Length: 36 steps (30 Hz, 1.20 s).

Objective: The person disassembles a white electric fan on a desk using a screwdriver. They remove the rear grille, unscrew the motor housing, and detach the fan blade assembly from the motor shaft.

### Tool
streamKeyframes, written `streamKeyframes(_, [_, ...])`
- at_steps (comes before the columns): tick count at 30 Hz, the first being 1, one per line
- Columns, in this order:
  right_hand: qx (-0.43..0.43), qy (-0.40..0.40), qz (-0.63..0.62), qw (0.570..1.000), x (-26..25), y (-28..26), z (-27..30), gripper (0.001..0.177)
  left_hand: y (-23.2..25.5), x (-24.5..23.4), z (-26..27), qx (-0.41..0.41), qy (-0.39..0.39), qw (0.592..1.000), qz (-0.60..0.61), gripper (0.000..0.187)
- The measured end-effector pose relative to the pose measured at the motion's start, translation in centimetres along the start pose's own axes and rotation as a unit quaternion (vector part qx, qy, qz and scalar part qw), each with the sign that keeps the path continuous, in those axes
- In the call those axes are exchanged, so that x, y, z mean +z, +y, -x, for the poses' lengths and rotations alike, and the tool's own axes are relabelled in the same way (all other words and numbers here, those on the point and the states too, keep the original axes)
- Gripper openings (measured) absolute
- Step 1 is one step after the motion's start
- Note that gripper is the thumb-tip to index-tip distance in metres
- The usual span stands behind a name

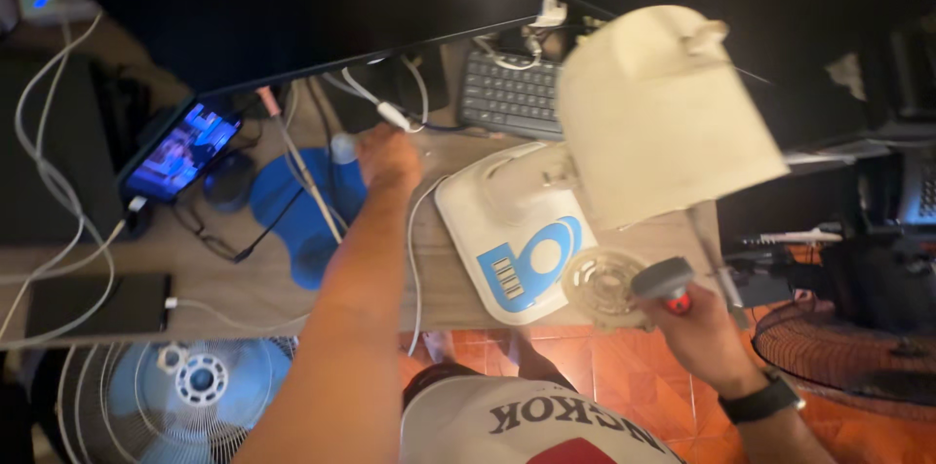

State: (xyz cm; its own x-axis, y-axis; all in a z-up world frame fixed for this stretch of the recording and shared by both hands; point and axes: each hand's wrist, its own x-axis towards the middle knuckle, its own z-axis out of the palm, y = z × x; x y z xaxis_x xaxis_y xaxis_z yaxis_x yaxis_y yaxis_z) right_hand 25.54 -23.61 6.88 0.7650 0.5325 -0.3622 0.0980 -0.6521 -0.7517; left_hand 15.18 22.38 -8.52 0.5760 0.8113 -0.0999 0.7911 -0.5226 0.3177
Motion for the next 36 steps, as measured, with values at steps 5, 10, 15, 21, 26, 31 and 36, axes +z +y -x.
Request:
streamKeyframes(5, [-0.001, 0.082, -0.054, 0.995, -3.7, -2.8, 1.4, 0.017, 2.9, -5.2, 4.2, 0.056, 0.049, 0.96, 0.269, 0.021])
streamKeyframes(10, [0.011, 0.116, -0.157, 0.981, -6.7, -8.8, 2.0, 0.02, 7.4, -10.1, 13.8, 0.042, -0.121, 0.739, 0.662, 0.013])
streamKeyframes(15, [-0.077, 0.045, -0.288, 0.953, -8.9, -11.3, 1.4, 0.023, 10.4, -11.9, 22.0, -0.122, -0.174, 0.571, 0.793, 0.017])
streamKeyframes(21, [-0.136, -0.088, -0.427, 0.89, -12.4, -11.8, 1.1, 0.036, 15.5, -14.1, 28.4, -0.14, -0.165, 0.608, 0.764, 0.026])
streamKeyframes(26, [-0.14, -0.173, -0.446, 0.867, -13.9, -10.4, 0.5, 0.041, 22.2, -16.4, 34.2, 0.063, 0.035, 0.905, 0.419, 0.049])
streamKeyframes(31, [-0.13, -0.213, -0.407, 0.879, -13.1, -9.2, 0.1, 0.042, 24.9, -18.7, 37.1, 0.158, 0.18, 0.925, 0.295, 0.062])
streamKeyframes(36, [-0.062, -0.251, -0.359, 0.897, -11.6, -7.6, 0.0, 0.041, 24.9, -18.1, 37.5, 0.221, 0.184, 0.935, 0.209, 0.058])
